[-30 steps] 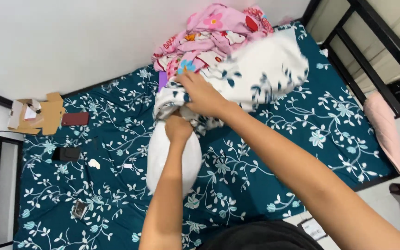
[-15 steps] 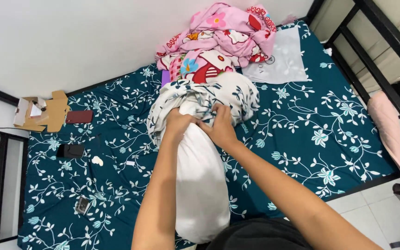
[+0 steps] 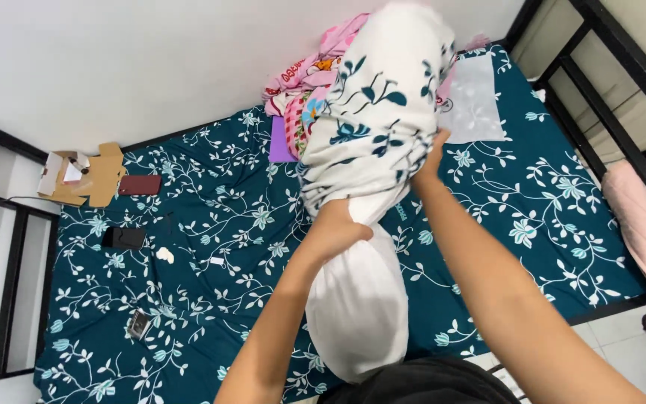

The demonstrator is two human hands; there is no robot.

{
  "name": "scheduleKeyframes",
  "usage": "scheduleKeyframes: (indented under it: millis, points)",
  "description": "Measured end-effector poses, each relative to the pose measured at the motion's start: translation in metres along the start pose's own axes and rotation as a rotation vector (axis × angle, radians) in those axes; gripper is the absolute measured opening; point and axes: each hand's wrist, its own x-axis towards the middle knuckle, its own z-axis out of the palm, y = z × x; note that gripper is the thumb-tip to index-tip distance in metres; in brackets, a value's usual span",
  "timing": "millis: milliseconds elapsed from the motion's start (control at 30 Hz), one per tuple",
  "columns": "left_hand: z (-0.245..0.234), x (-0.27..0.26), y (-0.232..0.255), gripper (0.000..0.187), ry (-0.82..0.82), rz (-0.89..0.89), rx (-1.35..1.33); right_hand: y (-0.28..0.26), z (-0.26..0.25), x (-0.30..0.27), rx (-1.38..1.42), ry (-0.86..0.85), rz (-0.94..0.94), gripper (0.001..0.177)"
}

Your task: Replacing the pillowcase on a pillow and then on a bolster on a bed.

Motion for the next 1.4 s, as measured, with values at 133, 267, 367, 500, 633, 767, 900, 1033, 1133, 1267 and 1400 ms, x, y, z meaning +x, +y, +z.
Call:
scheduleKeyframes:
  millis: [133, 267, 367, 500, 633, 767, 900, 1033, 1133, 1267, 1400]
  points:
    - [-0.014, 0.008, -0.004, 0.057, 0.069, 0.123, 0.19, -0.037, -0.007, 0.045, 0.607, -0.062, 0.233, 0.054]
    - [-0.033, 0.03, -0.017, 0.056, 0.398, -0.016, 0.25, -0.167, -0.029, 0.019, -0.629, -0.634, 0.186, 0.088]
    - [-0.027, 0.051, -0.042, 0.052, 0.703, 0.123, 0.357, -0.174, -0.024, 0.019, -0.597, -0.917, 0.084, 0.086]
    - [-0.012, 0.052, -0.023, 0.037, 0.718, 0.144, 0.601, -0.199, 0.027, -0.022, -0.217, -0.904, -0.199, 0.068]
    - [-0.015, 0.05, -0.031, 0.038, 0.655, 0.176, 0.627, -0.169, 0.077, -0.062, -0.709, -0.851, -0.364, 0.064]
    - [-0.01, 0.049, -0.073, 0.028, 0.709, 0.217, 0.618, -0.102, 0.08, -0.07, -0.762, -0.784, -0.297, 0.045]
    - [0.001, 0.044, -0.101, 0.023, 0.635, 0.19, 0.656, 0.007, 0.041, -0.066, -0.801, -0.687, -0.234, 0.023]
    - [-0.024, 0.031, -0.099, 0.026, 0.737, 0.133, 0.608, 0.049, -0.032, -0.05, -0.899, -0.54, -0.042, 0.034]
    - [-0.041, 0.023, -0.085, 0.02, 0.731, 0.086, 0.587, 0.01, -0.039, -0.028, -0.895, -0.362, 0.093, 0.046]
    - [-0.023, 0.019, -0.102, 0.031, 0.596, 0.101, 0.671, -0.036, -0.033, 0.003, -0.273, -0.372, 0.064, 0.029]
    - [-0.001, 0.012, -0.101, 0.082, 0.556, 0.075, 0.512, -0.161, -0.008, -0.052, 0.64, -0.399, 0.53, 0.026]
